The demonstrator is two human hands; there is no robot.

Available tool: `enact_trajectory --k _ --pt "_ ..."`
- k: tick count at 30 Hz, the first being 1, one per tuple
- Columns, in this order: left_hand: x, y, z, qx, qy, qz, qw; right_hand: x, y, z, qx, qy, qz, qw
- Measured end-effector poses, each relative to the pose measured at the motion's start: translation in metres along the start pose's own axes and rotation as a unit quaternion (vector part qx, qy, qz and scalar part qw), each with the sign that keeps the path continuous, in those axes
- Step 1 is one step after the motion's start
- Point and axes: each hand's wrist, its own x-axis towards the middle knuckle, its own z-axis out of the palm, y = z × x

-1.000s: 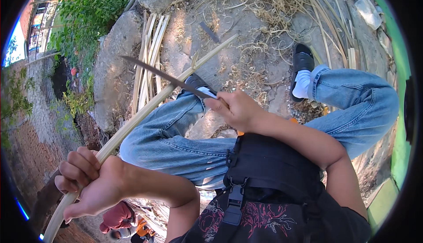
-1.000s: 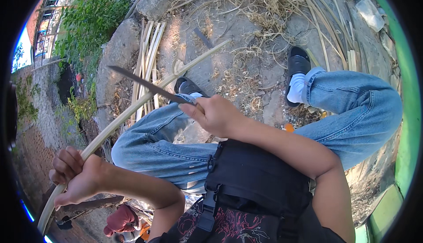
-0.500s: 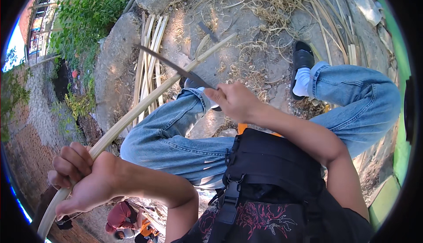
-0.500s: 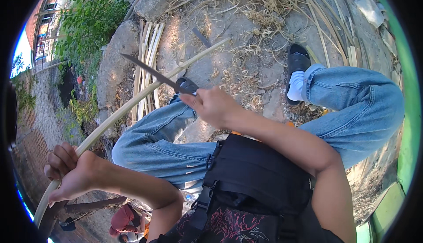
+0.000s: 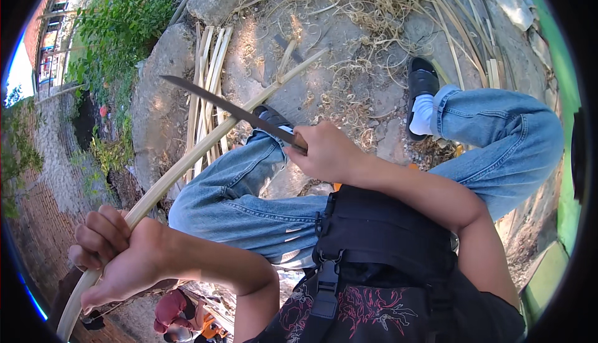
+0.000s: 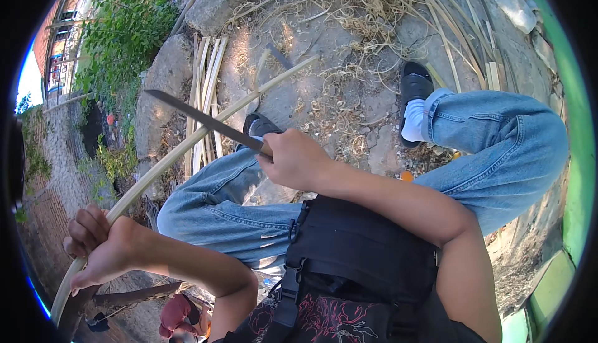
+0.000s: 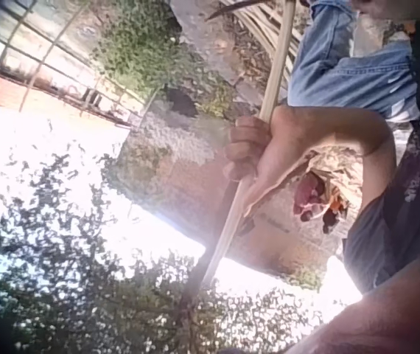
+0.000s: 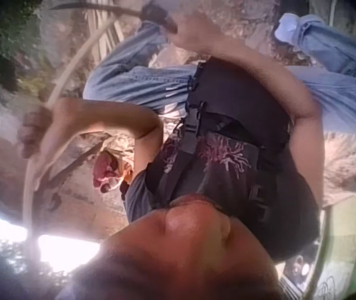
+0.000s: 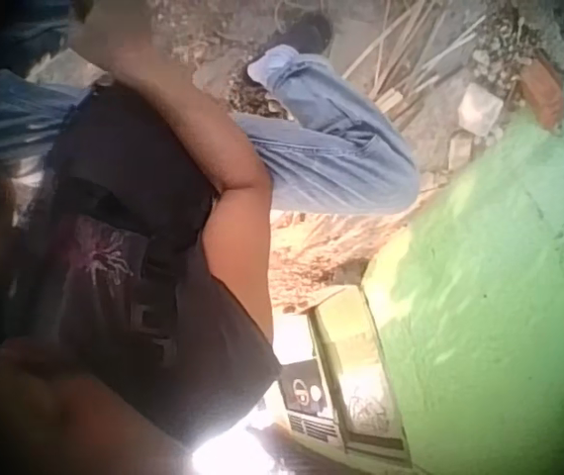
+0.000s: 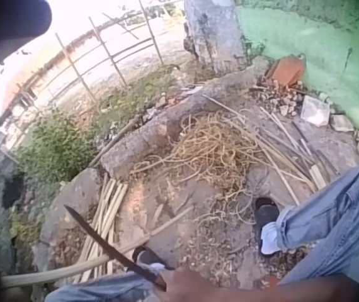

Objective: The person scrapes the outer surface of a long bamboo stalk with a machete to clean it and pulls off loose fibers by hand.

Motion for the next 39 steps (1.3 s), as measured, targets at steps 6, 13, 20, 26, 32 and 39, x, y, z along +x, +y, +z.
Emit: enact_trajectory --k 6,13,20,26,32,39 --pt "0.005 -0.002 -0.003 0.008 -0.018 -0.002 1.0 0.025 0.093 -0.014 -0.114 -0.027 0.173 0.978" --pt "-0.003 0.005 0.006 0.032 -0.004 0.007 0.999 0.007 0.006 -0.005 -0.005 -0.008 0.0 1.0" --pt "0.004 -0.002 -0.003 -0.022 -0.015 -0.009 1.0 0.023 0.119 -0.034 -0.126 0.002 0.245 0.961" --pt "0.006 -0.005 -0.002 0.009 -0.005 0.002 1.0 0.016 0.031 -0.008 -0.015 -0.016 0.03 0.999" --pt "0.016 -0.011 -0.014 0.002 -0.055 -0.005 0.998 0.025 0.136 -0.018 -0.081 0.01 0.251 0.964" --pt "0.021 -0.017 -0.018 -0.002 -0.019 -0.019 1.0 0.019 0.053 0.003 0.022 -0.02 0.073 0.997"
